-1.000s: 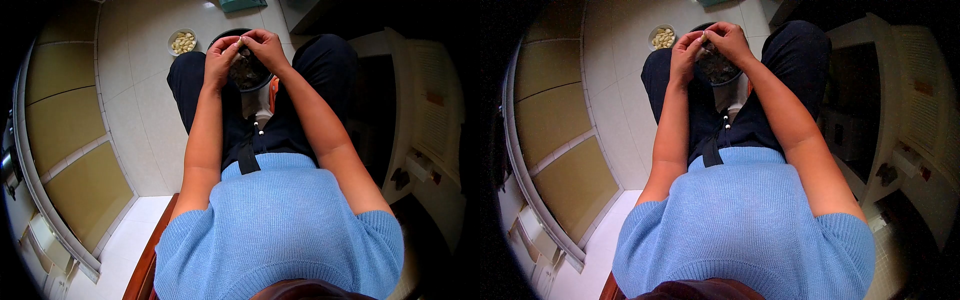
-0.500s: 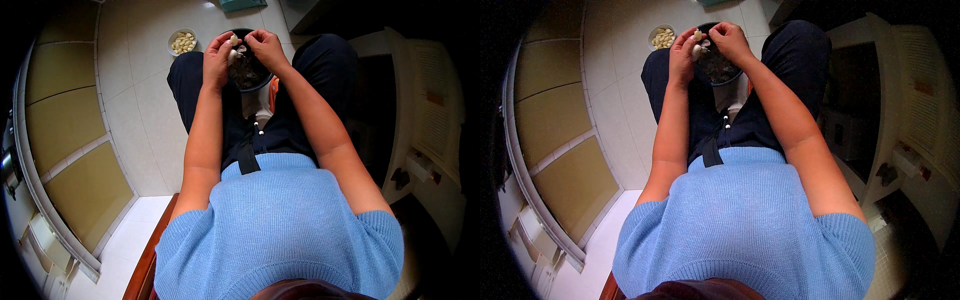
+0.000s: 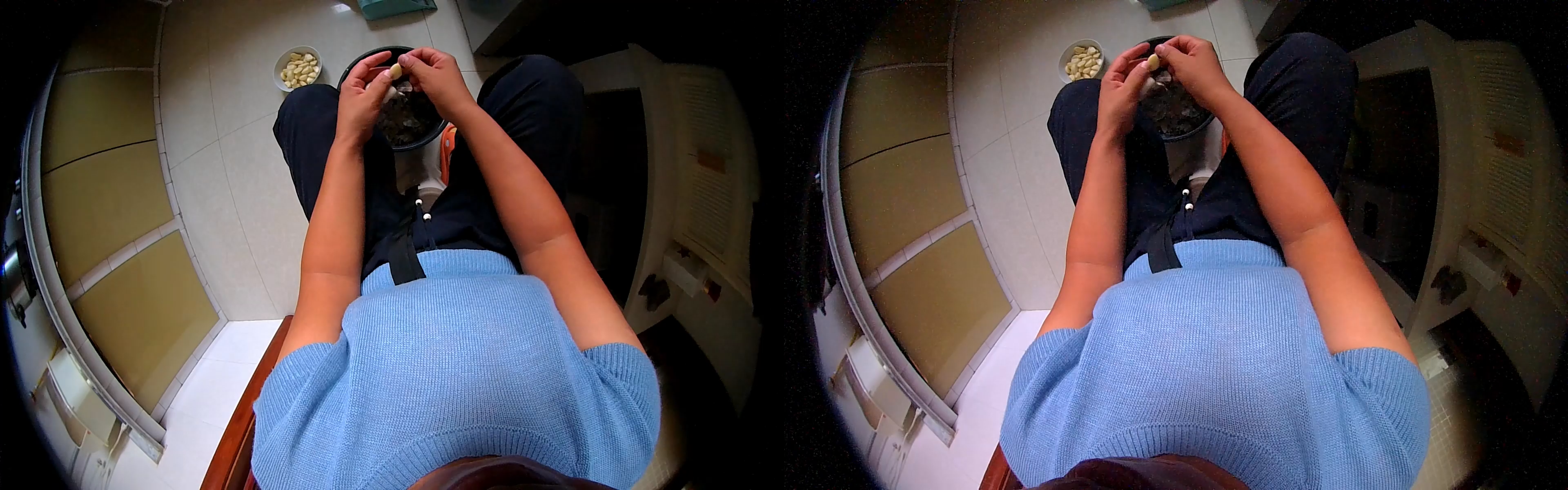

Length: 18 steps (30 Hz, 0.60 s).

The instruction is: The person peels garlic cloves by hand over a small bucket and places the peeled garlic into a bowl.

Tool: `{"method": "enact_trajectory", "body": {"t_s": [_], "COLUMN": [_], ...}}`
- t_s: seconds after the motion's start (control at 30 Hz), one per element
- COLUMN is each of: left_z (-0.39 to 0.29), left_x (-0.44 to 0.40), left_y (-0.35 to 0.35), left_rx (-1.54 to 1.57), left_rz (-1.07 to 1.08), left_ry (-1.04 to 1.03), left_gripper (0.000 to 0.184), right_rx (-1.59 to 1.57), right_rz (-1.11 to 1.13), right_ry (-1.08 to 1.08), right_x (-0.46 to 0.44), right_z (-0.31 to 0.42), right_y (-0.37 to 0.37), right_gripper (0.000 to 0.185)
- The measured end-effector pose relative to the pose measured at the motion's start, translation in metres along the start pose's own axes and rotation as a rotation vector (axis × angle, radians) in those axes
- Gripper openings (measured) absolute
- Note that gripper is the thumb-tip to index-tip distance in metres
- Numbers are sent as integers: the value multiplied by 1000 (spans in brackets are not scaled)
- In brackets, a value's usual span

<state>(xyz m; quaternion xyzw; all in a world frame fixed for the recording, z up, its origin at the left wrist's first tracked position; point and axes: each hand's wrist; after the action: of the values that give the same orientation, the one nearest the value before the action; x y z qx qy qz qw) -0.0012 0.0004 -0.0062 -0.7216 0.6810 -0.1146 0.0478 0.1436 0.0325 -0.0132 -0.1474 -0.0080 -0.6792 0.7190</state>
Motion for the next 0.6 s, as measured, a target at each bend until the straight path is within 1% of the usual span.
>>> {"method": "enact_trajectory", "body": {"t_s": [0.03, 0.07, 0.1, 0.13, 0.17, 0.2, 0.4, 0.47, 0.5, 0.57, 0.6], "left_z": [2, 4, 3, 3, 2, 4, 13, 11, 11, 9, 9], "left_x": [-2, -3, -2, -2, -2, -2, -7, -6, -5, -5, -6], "left_y": [1, 1, 2, 3, 3, 5, 10, 7, 7, 6, 6], "left_rx": [88, 176, 176, 266, 355, 355, 281, 301, 301, 364, 364], "left_rz": [-8, -15, -15, -38, -61, -61, 11, -72, -72, -125, -125], "left_ry": [7, 14, 14, 58, 103, 102, 164, 159, 159, 178, 178], "left_gripper": [35, 35, 35, 34, 33, 33, 34, 31, 31, 25, 25], "right_rx": [0, 66, 132, 131, 189, 248, 280, 258, 237, 236, 235], "right_rz": [0, -39, -78, -78, -93, -108, -102, -95, -88, -91, -94], "right_ry": [0, 39, 78, 79, 143, 207, 161, 129, 96, 98, 100], "right_x": [0, 0, -1, -2, -2, -3, -7, -6, -4, 0, 0], "right_z": [0, -1, -3, -6, -9, -11, -18, -16, -13, -7, -6], "right_y": [0, -1, -1, -1, 0, -1, 0, -1, -2, -4, -4], "right_gripper": [18, 17, 16, 16, 15, 15, 18, 19, 21, 21, 21]}}
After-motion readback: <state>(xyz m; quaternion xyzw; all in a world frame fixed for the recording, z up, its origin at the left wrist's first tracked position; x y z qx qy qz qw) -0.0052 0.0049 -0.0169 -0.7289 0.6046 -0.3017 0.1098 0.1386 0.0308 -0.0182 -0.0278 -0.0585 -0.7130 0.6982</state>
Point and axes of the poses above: each hand's wrist, its own x-axis away from the middle knuckle, its own y-axis out of the back of the hand, z = x × y, and after that the axes turned 6 degrees about -z, right-handed
